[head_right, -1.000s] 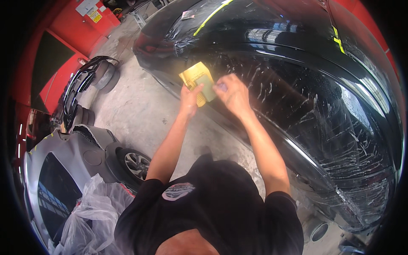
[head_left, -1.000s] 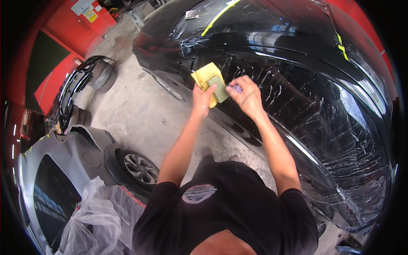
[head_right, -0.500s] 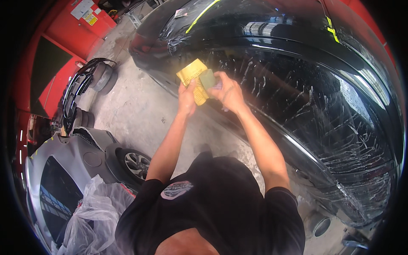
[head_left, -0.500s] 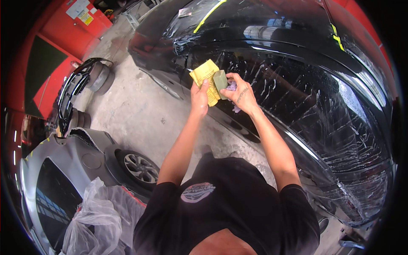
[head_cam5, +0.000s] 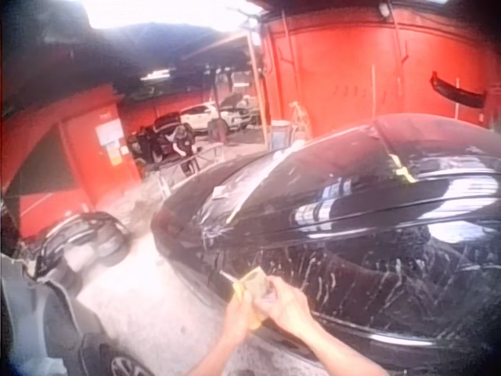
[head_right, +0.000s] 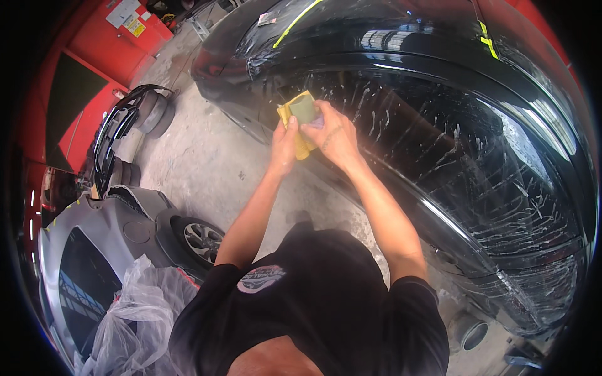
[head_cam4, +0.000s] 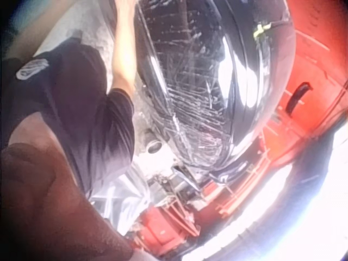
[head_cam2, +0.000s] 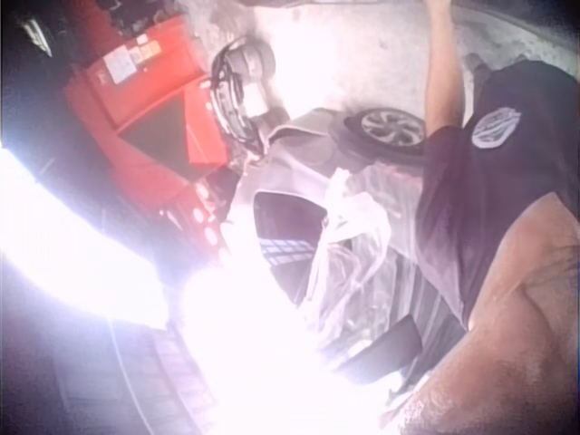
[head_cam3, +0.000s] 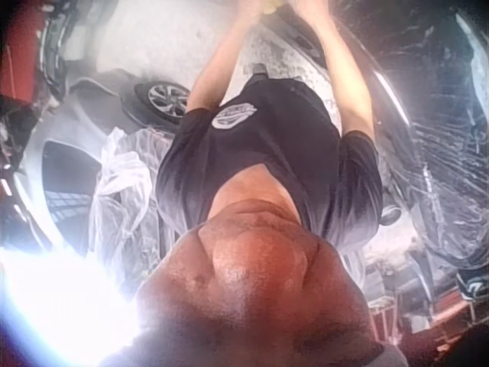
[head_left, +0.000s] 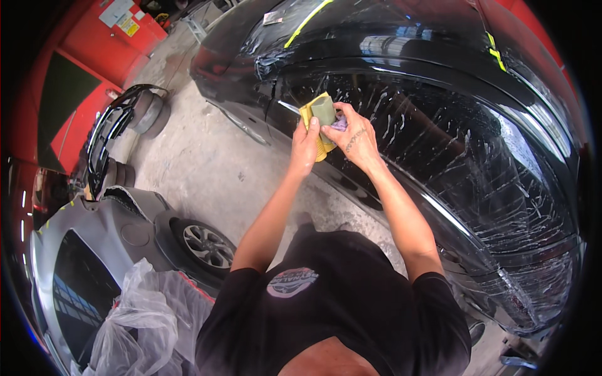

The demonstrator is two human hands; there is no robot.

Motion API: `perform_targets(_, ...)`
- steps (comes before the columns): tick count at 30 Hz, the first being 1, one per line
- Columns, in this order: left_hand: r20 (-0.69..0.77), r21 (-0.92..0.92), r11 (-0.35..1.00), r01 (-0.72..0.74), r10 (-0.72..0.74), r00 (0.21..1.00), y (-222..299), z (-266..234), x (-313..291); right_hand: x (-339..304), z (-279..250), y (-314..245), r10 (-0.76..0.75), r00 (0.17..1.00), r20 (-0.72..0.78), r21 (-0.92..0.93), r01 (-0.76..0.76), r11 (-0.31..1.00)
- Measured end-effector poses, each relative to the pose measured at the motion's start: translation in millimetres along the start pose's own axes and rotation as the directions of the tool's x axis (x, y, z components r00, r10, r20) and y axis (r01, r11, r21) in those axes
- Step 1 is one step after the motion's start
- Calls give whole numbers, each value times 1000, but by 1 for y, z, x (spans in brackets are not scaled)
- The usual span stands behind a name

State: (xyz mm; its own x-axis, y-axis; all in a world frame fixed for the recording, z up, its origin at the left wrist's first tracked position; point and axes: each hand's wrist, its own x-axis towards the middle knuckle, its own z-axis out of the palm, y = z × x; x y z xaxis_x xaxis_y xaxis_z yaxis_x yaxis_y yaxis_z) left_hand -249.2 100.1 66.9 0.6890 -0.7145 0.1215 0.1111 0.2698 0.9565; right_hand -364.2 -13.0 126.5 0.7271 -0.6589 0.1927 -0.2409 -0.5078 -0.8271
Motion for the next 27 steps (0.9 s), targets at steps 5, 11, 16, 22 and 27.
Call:
perform_targets(5,-17,28,997,-69,69,997,-5,2,-3,-7,15,-2,-144,986,-83,-203,125,971)
perform_targets(11,-46,104,993,-52,57,997,-1,-1,-3,-11,26,14,-206,978,-39,-252,190,949)
perform_targets(16,-135,197,976,-89,117,984,-15,-25,1,-8,29,27,-237,968,76,-94,244,965)
perform_targets(22,-24,-168,984,63,-68,997,16,-54,4,7,-9,56,70,968,243,214,-124,969)
perform_targets(27,212,-225,957,182,-134,968,13,-59,-6,10,2,51,-4,907,421,438,-199,876)
